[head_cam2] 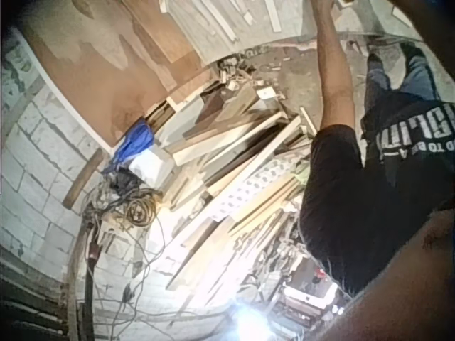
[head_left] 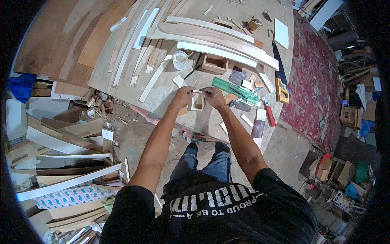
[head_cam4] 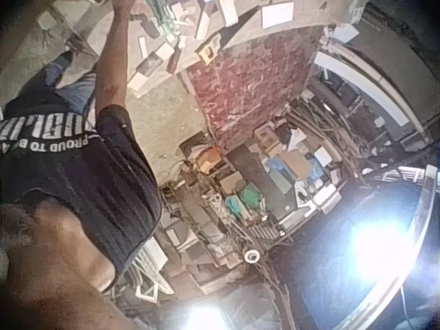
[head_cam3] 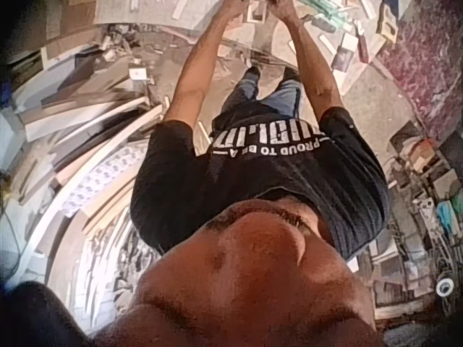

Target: The recorder is using a file and sandpaper to refine a small wood joint for assembly.

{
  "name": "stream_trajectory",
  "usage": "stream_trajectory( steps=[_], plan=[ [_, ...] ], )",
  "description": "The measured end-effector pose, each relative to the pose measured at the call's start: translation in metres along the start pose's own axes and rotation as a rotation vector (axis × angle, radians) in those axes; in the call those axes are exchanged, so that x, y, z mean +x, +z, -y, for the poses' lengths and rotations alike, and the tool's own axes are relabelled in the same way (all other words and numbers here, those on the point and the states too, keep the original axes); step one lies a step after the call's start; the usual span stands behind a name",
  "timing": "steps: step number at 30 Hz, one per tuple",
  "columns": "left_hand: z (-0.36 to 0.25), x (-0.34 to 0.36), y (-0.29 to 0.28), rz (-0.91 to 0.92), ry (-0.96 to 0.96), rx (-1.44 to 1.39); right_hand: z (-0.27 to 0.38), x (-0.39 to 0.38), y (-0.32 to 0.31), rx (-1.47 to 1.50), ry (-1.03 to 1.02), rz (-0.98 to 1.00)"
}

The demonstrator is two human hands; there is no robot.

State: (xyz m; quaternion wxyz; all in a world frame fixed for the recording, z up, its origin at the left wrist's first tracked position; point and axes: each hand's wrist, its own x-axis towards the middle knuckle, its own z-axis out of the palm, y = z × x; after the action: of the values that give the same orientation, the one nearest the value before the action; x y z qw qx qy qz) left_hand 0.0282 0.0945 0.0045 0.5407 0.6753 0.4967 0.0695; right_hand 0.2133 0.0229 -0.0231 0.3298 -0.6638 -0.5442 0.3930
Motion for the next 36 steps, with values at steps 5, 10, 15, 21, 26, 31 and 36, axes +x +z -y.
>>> stream_trajectory(
  steps=[5, 10, 15, 21, 26, 31, 36],
  plan=[
    [0.003, 0.005, 0.018, -0.179, 0.090, -0.059, -0.022, 0.001, -0.002, 0.084, -0.043, -0.204],
    [0.014, -0.001, 0.022, -0.278, -0.038, -0.079, 0.002, -0.005, 0.005, 0.032, 0.081, -0.151],
    [-0.008, -0.006, 0.028, -0.270, -0.112, -0.037, 0.001, -0.008, -0.002, -0.075, 0.034, -0.213],
    [0.000, -0.010, 0.025, -0.290, 0.122, 0.145, 0.011, -0.005, -0.001, -0.184, 0.021, -0.193],
    [-0.012, -0.027, 0.041, -0.414, 0.057, 0.131, 0.003, -0.006, -0.006, -0.014, 0.103, -0.093],
    [-0.049, -0.054, 0.076, -0.566, -0.087, 0.271, -0.014, -0.014, -0.025, 0.015, 0.079, -0.093],
    [-0.049, -0.045, 0.102, -0.754, -0.126, 0.405, -0.004, -0.040, -0.049, 0.021, 0.092, -0.135]
  ],
)
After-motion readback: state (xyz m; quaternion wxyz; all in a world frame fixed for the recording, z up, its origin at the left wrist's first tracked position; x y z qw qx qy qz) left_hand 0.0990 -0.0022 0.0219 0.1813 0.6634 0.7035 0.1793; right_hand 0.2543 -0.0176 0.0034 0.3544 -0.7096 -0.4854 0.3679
